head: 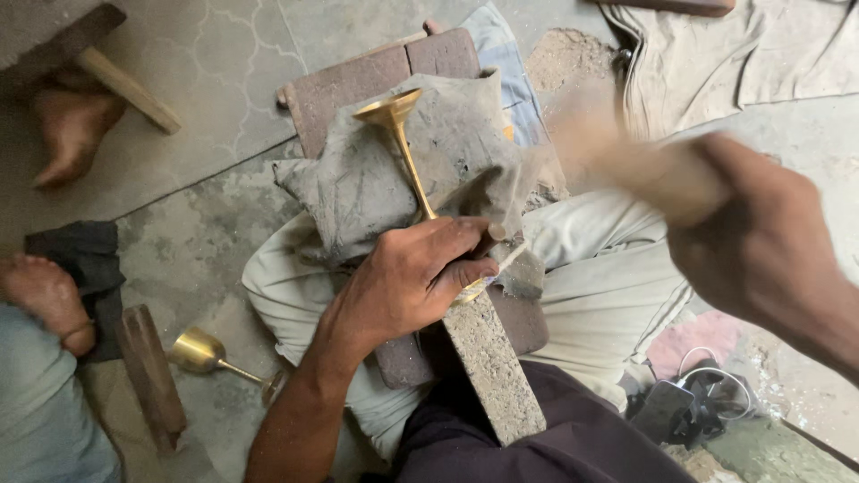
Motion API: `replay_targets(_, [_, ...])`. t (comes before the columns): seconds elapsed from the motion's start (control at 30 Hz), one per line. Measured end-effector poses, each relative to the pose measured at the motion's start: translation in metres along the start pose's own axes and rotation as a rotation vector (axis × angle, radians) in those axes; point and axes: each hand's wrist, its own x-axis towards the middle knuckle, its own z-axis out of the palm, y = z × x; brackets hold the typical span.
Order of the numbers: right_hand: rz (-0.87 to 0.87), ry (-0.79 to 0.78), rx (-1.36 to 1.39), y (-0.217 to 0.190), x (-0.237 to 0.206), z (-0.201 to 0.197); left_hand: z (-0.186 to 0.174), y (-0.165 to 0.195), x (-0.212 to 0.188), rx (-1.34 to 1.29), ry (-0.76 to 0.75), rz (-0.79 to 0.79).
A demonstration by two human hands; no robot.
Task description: The person sits on the floor holding a brass goblet against a brick support and repeatedly strikes a punch held against the cup with a wooden mallet, repositioning the goblet between strikes to shape its surface.
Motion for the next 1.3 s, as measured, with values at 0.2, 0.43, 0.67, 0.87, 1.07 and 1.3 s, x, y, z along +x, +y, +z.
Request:
replay_targets(0.2, [-0.125,0.059,-0.301,-0.033,0.006,-0.007,0.010,-0.005,-0.013,-0.040,0.124,0.027])
replay_targets(0.43, [-0.033,0.018,-0.715,-0.078,0.012,-0.012,0.023,-0.006,-0.029,0.053,0.262,0.027])
replay_targets(0.67, [-0.227,0.054,-0.724,-0.075,0.013,-0.017,0.030,-0.005,-0.032,0.024,0.377,0.029])
replay_targets(0.87, [-0.060,-0.089,-0.004,-0.078,0.022,-0.019,0.036,-0.014,-0.037,0.038,0.382,0.050])
replay_targets(1.07, [-0.376,0.056,-0.802,-0.086,0.025,-0.017,0.040,-0.021,-0.035,0.063,0.380,0.090])
replay_targets(1.3, [-0.422,-0.038,-1.162,-0.072,0.023,-0.019,0.034,-0.011,-0.032,0.159,0.400,0.144])
